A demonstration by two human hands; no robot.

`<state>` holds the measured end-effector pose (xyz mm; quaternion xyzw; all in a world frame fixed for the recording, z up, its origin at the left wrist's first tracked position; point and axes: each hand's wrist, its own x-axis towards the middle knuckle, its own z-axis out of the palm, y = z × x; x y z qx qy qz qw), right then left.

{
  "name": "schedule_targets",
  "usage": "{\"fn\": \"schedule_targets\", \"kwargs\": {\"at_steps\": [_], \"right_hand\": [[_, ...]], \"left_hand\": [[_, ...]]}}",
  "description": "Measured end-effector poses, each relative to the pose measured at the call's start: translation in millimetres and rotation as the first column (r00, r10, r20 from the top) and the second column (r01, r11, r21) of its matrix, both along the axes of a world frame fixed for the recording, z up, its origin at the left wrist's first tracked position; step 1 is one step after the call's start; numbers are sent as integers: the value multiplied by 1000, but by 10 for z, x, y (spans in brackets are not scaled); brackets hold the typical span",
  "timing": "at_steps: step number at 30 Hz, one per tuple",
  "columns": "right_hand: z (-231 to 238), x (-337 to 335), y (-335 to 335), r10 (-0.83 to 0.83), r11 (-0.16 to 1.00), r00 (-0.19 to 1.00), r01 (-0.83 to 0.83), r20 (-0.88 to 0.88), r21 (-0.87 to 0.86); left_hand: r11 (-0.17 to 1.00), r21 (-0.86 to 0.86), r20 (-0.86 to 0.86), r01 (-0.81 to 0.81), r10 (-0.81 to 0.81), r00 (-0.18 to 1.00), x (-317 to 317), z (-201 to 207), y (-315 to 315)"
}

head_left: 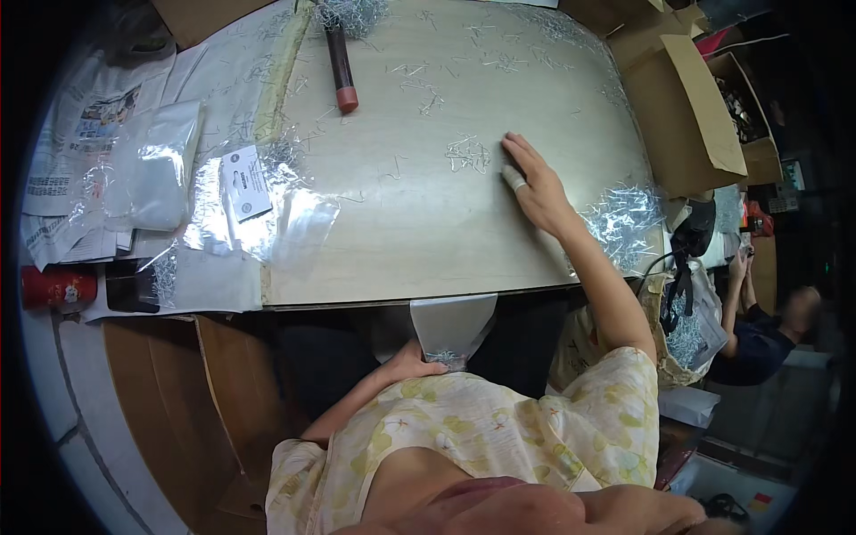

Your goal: Gathering small metal components from a workbench, placing them into small plastic bags, and then packing the bags into a cardboard box with protective wrap.

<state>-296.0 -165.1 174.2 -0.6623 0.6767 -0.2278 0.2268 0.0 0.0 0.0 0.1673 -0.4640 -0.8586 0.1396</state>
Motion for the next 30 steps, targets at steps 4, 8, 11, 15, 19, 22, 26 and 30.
{"fn": "schedule_targets", "kwargs": {"at_steps": [4, 8, 11, 15, 19, 22, 26, 30], "right_hand": [[118, 253, -73, 4, 1000, 984, -6, -177, -12], [205, 492, -428, 106, 992, 993, -110, -60, -62], [148, 659, -681, 226, 926, 883, -326, -411, -191], [-8, 611, -642, 213, 939, 817, -323, -536, -118], [16, 566, -103, 210, 962, 878, -265, -430, -71], [175, 506, 255, 302, 952, 945, -306, -124, -17], [454, 266, 620, 54, 978, 985, -20, 163, -205], [295, 102, 916, -122, 978, 971, 153, 206, -145]], "left_hand": [[998, -32, 43, -52, 53, 998, 70, -82, 59], [990, -111, 59, -83, 90, 994, 78, -294, 86], [993, -79, 49, -89, 93, 994, 61, -242, 60], [990, -108, 76, -87, 95, 993, 66, -174, 75], [989, 64, 99, -130, 124, 987, 84, -68, 136], [985, 67, 127, -157, 148, 981, 117, 49, 131], [976, 123, 181, -180, 156, 971, 152, 120, 185], [949, 138, 176, -284, 259, 950, 109, 198, 308]]}}
